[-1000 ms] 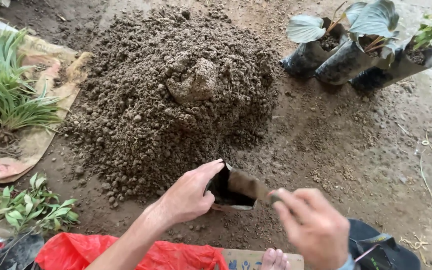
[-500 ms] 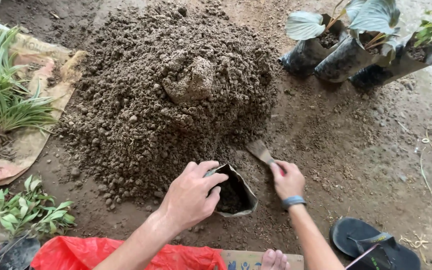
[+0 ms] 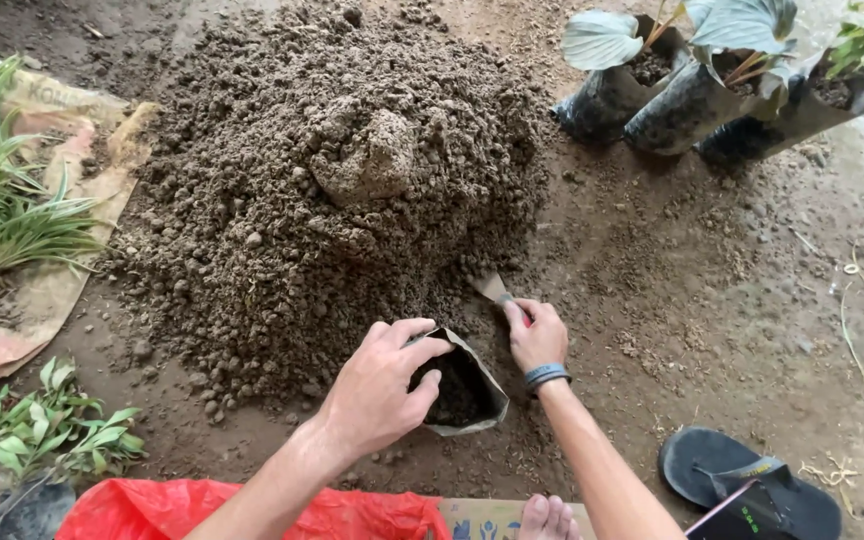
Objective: Filling small plastic bags with soil using a trowel and planting seedlings into them.
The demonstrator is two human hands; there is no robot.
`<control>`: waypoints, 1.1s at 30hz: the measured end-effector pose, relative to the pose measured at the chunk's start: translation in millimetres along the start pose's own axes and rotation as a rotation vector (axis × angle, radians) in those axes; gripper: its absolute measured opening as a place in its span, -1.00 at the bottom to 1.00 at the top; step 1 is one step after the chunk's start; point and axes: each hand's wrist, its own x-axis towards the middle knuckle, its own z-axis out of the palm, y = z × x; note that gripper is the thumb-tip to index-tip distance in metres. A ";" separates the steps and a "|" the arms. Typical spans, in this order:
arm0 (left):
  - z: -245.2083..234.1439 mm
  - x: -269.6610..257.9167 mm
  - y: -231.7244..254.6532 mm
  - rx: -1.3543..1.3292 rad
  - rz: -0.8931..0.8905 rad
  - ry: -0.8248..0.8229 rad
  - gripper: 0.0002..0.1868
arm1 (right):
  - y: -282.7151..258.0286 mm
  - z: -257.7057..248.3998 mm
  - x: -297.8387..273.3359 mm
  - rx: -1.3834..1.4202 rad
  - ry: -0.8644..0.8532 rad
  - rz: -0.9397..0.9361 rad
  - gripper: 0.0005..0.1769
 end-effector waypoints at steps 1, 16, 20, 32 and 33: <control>0.5 -0.3 0.0 0.004 0.002 0.000 -0.65 | -1.4 -3.6 -4.9 0.004 0.002 0.000 -0.66; -19.8 -6.3 3.7 -0.162 -0.057 -0.087 -0.44 | -91.2 -153.4 -86.1 0.174 -0.135 -0.002 -0.72; -26.7 -3.9 8.7 -0.179 -0.095 -0.191 -0.34 | -96.6 -182.0 -118.5 0.027 -0.020 -0.311 -0.74; -33.8 -2.7 10.7 -0.243 -0.098 -0.233 -0.29 | -117.8 -183.7 -156.8 -0.378 0.517 -0.934 -0.81; -32.8 -1.9 10.3 -0.247 -0.078 -0.248 -0.30 | -117.5 -185.1 -159.4 -0.419 0.485 -0.935 -0.80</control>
